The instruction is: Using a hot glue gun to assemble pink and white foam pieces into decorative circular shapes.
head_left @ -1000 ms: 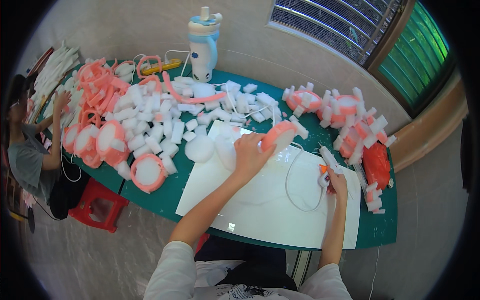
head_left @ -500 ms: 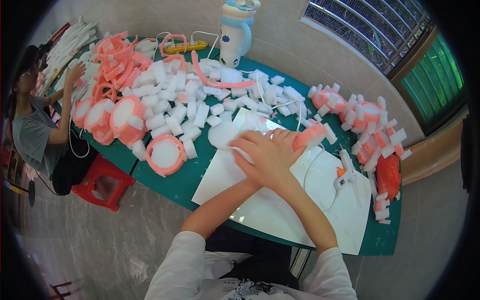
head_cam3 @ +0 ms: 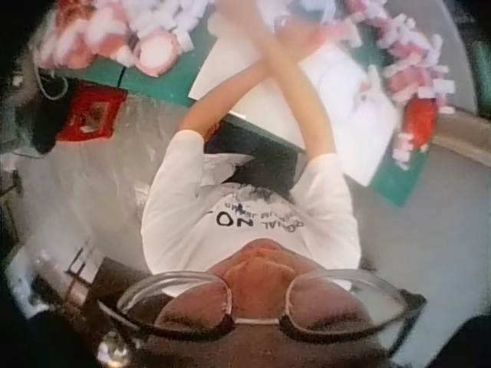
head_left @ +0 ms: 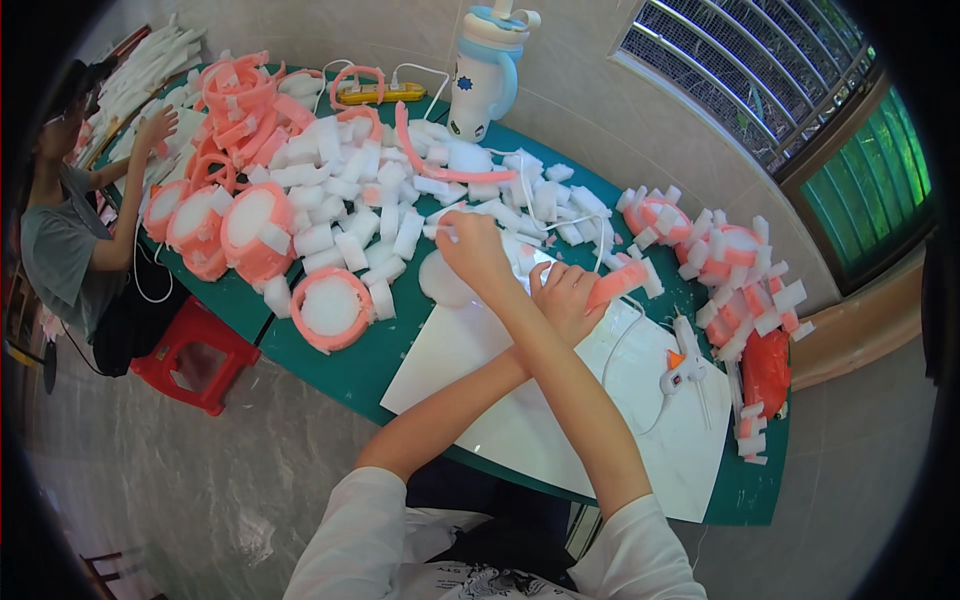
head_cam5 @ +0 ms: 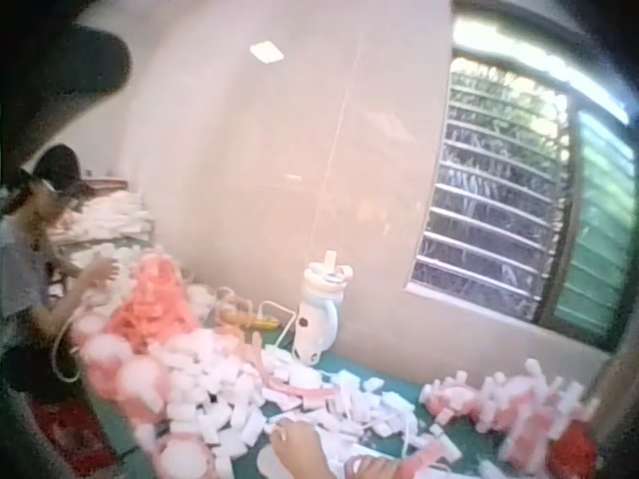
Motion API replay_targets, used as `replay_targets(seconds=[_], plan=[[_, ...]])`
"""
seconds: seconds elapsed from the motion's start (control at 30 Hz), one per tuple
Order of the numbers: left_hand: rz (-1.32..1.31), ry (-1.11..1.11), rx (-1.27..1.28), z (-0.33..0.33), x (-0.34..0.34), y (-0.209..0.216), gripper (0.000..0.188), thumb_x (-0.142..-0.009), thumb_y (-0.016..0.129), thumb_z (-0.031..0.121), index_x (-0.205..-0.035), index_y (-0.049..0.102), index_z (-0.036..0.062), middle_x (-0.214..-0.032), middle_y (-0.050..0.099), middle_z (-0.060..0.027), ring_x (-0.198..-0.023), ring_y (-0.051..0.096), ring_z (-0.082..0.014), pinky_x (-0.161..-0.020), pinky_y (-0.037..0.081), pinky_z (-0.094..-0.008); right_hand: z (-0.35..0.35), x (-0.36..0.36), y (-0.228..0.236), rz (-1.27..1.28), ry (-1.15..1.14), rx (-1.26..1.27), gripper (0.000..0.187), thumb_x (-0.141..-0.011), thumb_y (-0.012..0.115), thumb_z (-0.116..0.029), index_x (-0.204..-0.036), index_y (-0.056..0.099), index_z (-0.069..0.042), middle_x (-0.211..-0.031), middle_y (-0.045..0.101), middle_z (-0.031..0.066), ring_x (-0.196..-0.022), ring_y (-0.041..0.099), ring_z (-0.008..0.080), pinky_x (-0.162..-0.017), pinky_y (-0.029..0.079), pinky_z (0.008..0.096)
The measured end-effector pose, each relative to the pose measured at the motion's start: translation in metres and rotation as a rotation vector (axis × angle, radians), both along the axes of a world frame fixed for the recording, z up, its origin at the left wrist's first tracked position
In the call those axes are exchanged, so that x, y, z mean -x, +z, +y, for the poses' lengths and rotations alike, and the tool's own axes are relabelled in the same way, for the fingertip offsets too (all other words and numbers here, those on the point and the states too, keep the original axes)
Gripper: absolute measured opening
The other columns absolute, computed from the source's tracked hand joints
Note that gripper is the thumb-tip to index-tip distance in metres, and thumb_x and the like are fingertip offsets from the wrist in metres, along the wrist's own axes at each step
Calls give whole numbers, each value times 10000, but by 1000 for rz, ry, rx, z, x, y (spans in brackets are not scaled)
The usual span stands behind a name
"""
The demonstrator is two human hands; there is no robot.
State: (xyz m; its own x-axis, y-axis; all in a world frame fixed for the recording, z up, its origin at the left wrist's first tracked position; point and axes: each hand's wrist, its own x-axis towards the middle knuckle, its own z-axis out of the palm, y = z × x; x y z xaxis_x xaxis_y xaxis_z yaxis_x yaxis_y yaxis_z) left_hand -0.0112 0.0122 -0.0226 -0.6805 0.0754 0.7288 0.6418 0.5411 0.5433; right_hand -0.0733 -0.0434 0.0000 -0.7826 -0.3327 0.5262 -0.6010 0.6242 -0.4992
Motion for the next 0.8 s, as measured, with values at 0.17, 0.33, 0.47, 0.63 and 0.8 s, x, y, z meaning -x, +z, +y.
replay_targets(seconds=[0.17, 0.33, 0.47, 0.63, 0.8], plan=[[-62, -73, -33, 5, -3, -2, 308, -669, 704, 214, -924, 593, 81, -832, 560, -48, -883, 516, -208, -887, 302, -400, 26, -32, 62, -231, -55, 409, 199, -768, 611, -123, -901, 655, 19, -632, 615, 127, -555, 585, 191, -554, 450, 269], [-197, -169, -484, 13, -1, -5, 290, -681, 696, 196, -925, 598, 74, -843, 574, -54, -919, 519, -216, -894, 304, -408, 75, -77, 89, 26, -7, 454, 207, -753, 646, -62, -944, 653, 18, -780, 659, 96, -613, 597, 135, -587, 466, 231], [-72, -48, 47, 1, -4, 0, 274, -715, 689, 226, -918, 595, 67, -871, 588, -46, -929, 516, -204, -906, 301, -411, 134, -104, 87, 323, -184, 315, 250, -716, 665, 3, -964, 645, 24, -922, 652, 122, -706, 608, 168, -626, 474, 245], [-41, -63, 46, 1, -9, 5, 313, -688, 725, 248, -909, 609, 59, -878, 594, -52, -925, 519, -216, -918, 279, -411, 196, -127, 54, 466, -544, 179, 293, -686, 680, 44, -977, 643, 30, -986, 642, 133, -791, 610, 214, -683, 481, 267], [-74, -123, 63, 4, -14, 5, 316, -692, 724, 240, -918, 611, 50, -873, 584, -56, -922, 518, -216, -933, 272, -412, 215, -134, 20, 477, -587, 138, 323, -682, 681, 43, -1003, 646, 16, -997, 640, 135, -836, 610, 229, -718, 479, 286]])
